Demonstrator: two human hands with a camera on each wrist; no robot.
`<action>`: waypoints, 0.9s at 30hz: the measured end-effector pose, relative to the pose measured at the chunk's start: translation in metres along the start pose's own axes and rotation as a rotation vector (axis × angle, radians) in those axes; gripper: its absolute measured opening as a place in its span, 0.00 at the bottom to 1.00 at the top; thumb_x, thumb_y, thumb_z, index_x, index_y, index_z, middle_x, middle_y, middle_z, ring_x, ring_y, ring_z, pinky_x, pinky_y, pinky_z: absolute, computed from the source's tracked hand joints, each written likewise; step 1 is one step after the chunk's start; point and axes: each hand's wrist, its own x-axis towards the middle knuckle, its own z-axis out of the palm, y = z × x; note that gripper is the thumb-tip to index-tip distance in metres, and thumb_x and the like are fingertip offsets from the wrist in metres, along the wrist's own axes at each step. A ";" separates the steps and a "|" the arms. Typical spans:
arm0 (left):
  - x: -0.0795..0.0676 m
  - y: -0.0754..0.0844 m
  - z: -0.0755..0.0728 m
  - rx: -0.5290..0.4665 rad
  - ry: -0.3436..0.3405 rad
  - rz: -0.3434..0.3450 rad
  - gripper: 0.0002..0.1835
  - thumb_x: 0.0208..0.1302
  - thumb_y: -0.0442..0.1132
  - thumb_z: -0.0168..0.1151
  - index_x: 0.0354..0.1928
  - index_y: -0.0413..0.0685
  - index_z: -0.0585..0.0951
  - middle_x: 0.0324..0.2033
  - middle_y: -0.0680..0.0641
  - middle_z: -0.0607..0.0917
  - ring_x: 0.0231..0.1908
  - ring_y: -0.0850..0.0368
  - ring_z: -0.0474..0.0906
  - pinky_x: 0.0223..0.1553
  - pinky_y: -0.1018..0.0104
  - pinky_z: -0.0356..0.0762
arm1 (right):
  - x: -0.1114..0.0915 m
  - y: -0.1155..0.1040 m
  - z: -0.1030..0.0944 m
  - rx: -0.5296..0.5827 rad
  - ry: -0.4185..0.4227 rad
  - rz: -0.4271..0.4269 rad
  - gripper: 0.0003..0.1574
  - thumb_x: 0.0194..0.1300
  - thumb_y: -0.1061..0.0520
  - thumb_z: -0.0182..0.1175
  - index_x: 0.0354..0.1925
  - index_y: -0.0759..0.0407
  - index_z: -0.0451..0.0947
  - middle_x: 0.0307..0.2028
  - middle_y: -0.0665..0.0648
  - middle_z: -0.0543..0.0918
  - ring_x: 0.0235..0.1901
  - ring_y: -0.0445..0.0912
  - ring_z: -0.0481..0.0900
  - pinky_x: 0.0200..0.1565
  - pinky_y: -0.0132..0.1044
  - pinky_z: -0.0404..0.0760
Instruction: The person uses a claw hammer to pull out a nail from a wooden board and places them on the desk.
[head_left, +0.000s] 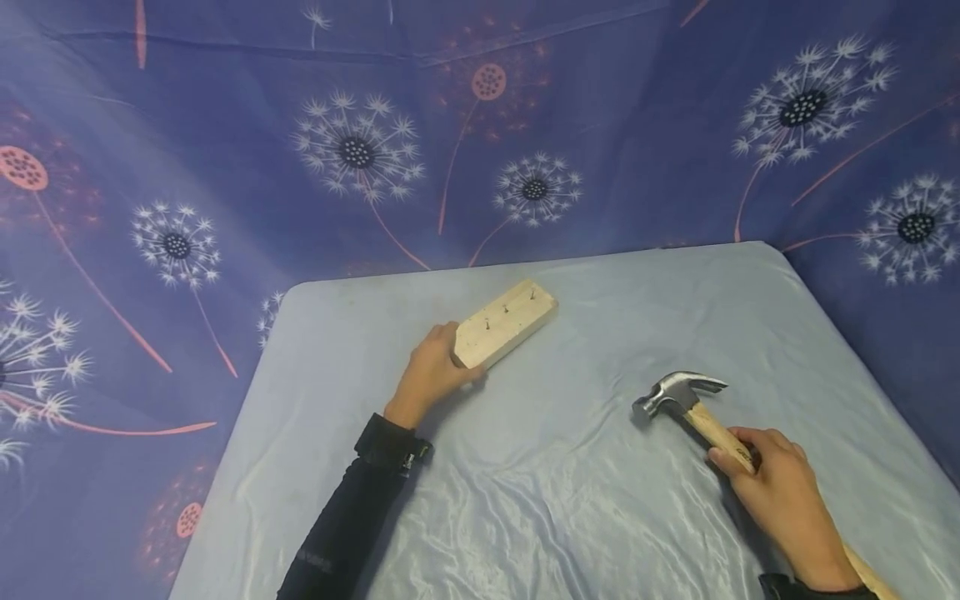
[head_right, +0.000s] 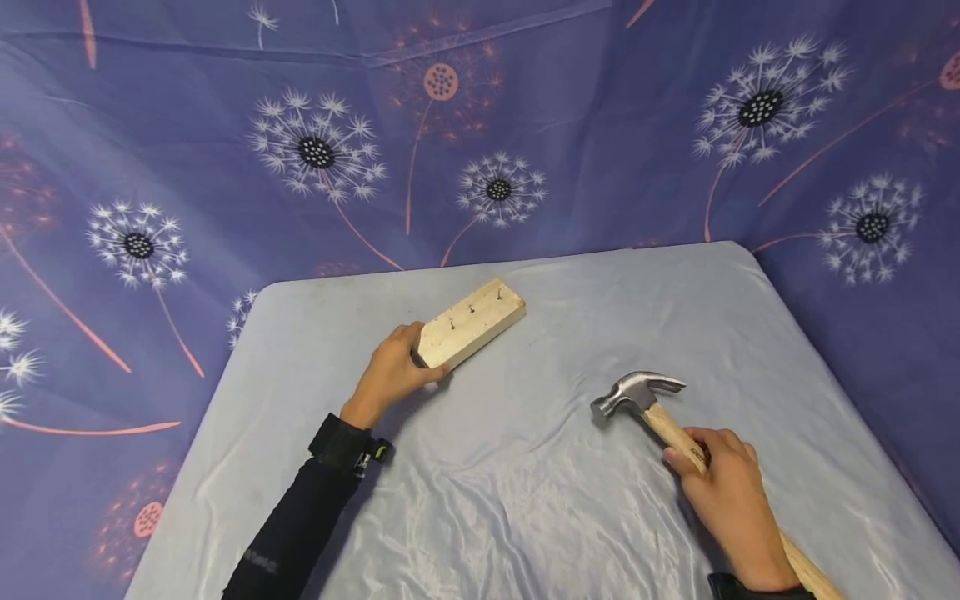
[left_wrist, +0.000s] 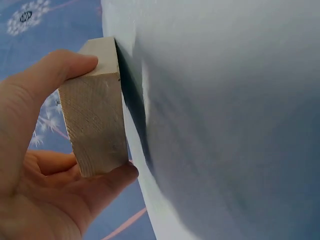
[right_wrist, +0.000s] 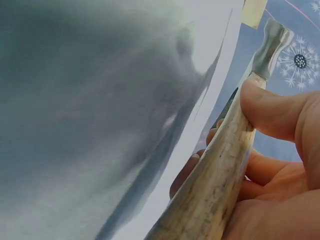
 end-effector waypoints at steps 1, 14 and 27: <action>-0.003 0.002 0.002 -0.001 0.003 0.005 0.42 0.54 0.51 0.84 0.66 0.41 0.76 0.47 0.44 0.81 0.43 0.50 0.78 0.43 0.53 0.82 | 0.000 -0.001 0.000 0.003 0.004 -0.002 0.34 0.72 0.49 0.72 0.60 0.76 0.78 0.46 0.70 0.80 0.43 0.63 0.73 0.37 0.48 0.67; -0.047 0.043 0.011 -0.014 -0.020 0.044 0.43 0.54 0.54 0.84 0.68 0.44 0.77 0.53 0.45 0.82 0.46 0.53 0.79 0.47 0.48 0.82 | 0.003 -0.019 0.009 0.030 0.088 -0.102 0.29 0.70 0.53 0.73 0.58 0.72 0.80 0.43 0.64 0.80 0.40 0.55 0.71 0.41 0.44 0.62; -0.080 0.065 0.033 0.007 -0.092 0.041 0.43 0.55 0.55 0.82 0.69 0.44 0.74 0.48 0.48 0.80 0.39 0.57 0.75 0.34 0.59 0.80 | 0.009 -0.046 0.013 0.093 0.119 -0.226 0.24 0.70 0.57 0.74 0.58 0.67 0.81 0.41 0.56 0.77 0.45 0.54 0.67 0.40 0.40 0.59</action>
